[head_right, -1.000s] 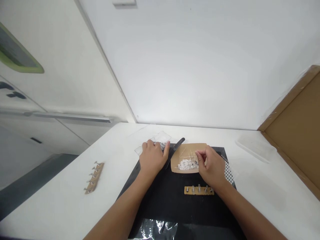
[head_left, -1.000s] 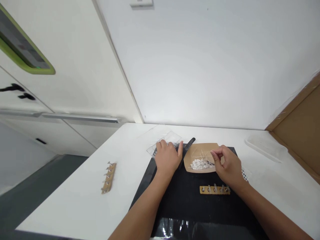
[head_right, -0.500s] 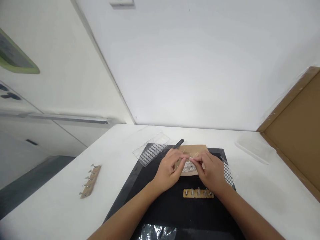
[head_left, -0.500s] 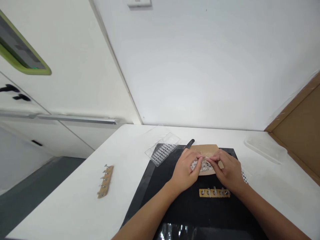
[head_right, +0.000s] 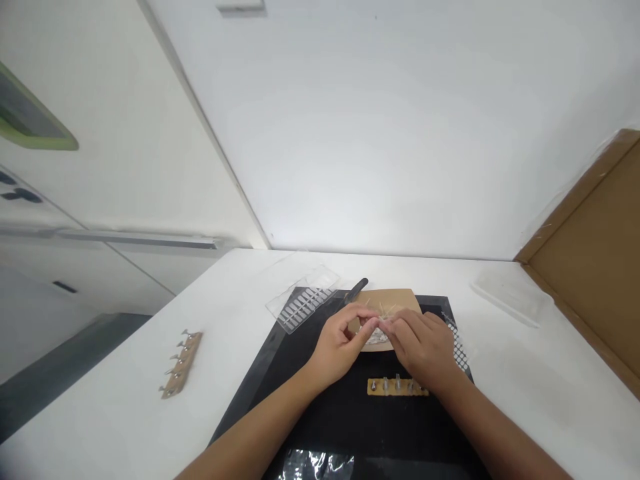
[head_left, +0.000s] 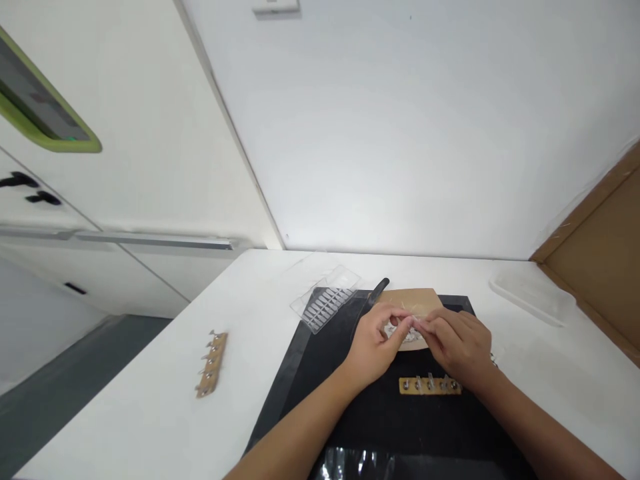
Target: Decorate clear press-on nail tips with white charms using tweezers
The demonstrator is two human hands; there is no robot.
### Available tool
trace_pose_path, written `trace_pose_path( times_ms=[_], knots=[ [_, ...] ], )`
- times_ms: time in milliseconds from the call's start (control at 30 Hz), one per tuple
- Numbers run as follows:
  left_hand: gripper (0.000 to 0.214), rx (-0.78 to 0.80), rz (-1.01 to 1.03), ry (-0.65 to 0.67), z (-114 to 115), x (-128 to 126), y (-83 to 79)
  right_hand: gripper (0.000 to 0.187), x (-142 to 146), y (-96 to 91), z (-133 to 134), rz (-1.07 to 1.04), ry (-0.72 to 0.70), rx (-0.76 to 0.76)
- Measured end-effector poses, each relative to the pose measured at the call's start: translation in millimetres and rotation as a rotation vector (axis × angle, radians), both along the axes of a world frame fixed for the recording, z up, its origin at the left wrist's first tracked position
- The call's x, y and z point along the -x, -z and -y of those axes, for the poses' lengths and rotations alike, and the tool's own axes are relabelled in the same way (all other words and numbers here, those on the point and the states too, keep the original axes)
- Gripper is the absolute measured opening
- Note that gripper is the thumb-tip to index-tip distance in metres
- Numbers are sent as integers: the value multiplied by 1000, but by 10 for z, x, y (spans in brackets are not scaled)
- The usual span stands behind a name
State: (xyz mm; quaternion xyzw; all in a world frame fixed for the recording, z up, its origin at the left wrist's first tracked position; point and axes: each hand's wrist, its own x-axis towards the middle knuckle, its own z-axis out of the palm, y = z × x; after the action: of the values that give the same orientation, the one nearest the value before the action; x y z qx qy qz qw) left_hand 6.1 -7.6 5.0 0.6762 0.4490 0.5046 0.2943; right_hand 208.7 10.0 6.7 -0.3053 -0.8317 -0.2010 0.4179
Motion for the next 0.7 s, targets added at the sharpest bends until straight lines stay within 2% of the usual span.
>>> trace_pose_path(
  times_ms=[200, 333, 400, 533, 700],
  knots=[
    [21, 57, 141, 30, -29, -16, 28, 27, -9, 11, 26, 37, -5, 41],
    [19, 96, 189, 170, -14, -13, -14, 28, -22, 26, 29, 40, -36, 48],
    [18, 101, 178, 198, 4, -14, -51, 28, -28, 29, 30, 43, -47, 41],
    [17, 124, 131, 180, 23, -18, -90, 27, -26, 34, 33, 40, -52, 67],
    [20, 167, 104, 122, 11, -22, -35, 14, -18, 55, 50, -76, -9, 126]
  ],
)
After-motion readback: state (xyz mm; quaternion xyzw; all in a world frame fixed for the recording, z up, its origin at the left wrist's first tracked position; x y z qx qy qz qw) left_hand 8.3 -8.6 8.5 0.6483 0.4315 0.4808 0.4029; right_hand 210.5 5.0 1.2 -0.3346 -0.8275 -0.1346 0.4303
